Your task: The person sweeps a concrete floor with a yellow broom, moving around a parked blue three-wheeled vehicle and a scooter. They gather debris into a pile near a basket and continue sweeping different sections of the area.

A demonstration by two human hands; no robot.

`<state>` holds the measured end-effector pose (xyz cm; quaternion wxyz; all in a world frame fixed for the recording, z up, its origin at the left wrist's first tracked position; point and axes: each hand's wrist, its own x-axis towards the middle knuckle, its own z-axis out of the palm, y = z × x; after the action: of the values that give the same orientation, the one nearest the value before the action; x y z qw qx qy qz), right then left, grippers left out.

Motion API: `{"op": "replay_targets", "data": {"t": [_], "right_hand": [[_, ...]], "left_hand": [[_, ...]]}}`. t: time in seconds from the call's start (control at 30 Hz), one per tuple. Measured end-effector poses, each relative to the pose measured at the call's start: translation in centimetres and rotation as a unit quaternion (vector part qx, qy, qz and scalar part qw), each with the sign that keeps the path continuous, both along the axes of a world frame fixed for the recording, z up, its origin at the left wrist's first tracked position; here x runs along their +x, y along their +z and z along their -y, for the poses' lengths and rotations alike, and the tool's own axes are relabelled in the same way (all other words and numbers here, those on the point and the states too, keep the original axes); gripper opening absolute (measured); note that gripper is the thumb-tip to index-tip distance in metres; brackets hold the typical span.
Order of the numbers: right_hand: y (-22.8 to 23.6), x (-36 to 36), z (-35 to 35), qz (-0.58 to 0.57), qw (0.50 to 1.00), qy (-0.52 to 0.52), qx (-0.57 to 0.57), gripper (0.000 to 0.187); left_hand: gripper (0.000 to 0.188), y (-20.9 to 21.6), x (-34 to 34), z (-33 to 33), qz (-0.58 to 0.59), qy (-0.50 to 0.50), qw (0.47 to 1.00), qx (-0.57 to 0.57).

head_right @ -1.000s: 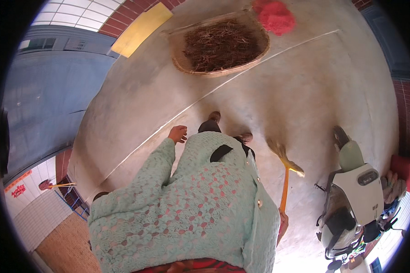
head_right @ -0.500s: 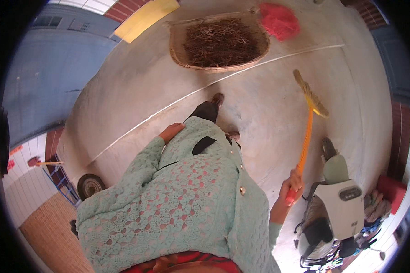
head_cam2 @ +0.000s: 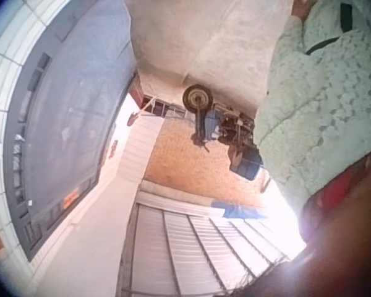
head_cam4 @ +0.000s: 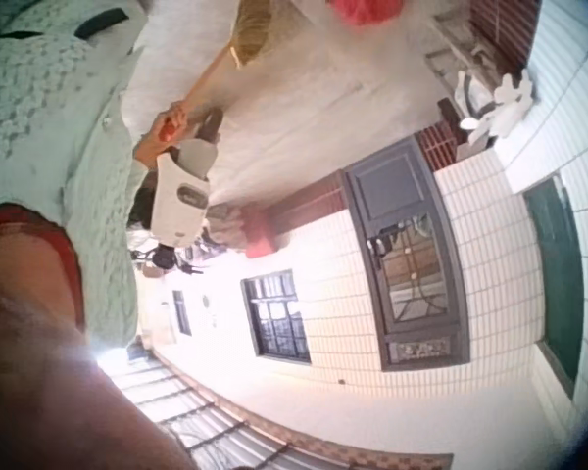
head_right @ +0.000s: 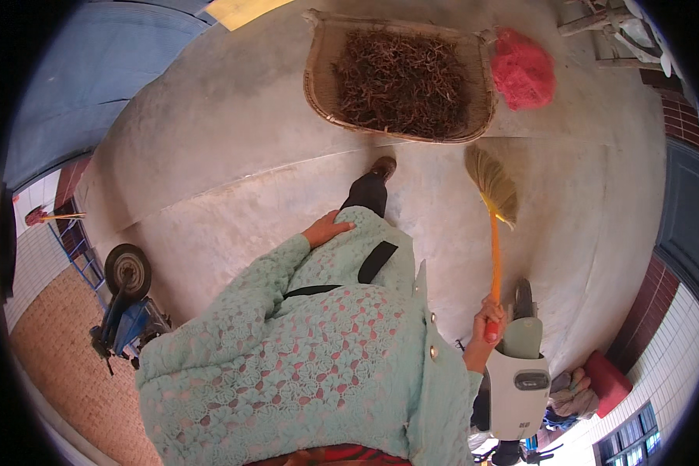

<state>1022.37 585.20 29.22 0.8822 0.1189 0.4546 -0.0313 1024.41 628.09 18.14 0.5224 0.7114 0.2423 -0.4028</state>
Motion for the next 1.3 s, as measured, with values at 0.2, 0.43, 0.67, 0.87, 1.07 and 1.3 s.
{"op": "replay_targets", "data": {"t": [0.2, 0.43, 0.67, 0.87, 1.07, 1.3], "right_hand": [[0.0, 1.9, -0.1, -0.041, 0.999, 0.022, 0.012, 0.032], [-1.6, 2.7, 4.1, 0.006, 1.0, 0.025, 0.001, 0.045], [-5.4, -1.0, 10.7, 0.022, 0.997, 0.028, 0.064, 0.03], [-4.2, -8.1, 11.3, 0.02, 0.999, 0.023, 0.026, 0.023], [-4.5, -19.2, 9.3, -0.056, 0.997, -0.052, 0.024, 0.021], [-0.2, -28.3, 8.1, -0.099, 0.992, -0.069, -0.042, 0.014]], "left_hand": [[0.074, 0.4, 1.8, 0.9, -0.04, -0.001, 0.999, 0.017], [0.078, 0.4, 0.3, 4.0, -0.095, 0.026, 0.995, 0.012], [0.079, 0.6, 0.5, 6.9, -0.081, -0.069, 0.989, 0.099], [0.077, 0.2, 1.1, 8.8, -0.075, -0.125, 0.983, 0.109], [0.076, -0.5, 4.0, 10.0, -0.049, -0.257, 0.955, 0.142], [0.074, -2.2, 5.1, 10.0, -0.023, -0.308, 0.941, 0.138]]}}
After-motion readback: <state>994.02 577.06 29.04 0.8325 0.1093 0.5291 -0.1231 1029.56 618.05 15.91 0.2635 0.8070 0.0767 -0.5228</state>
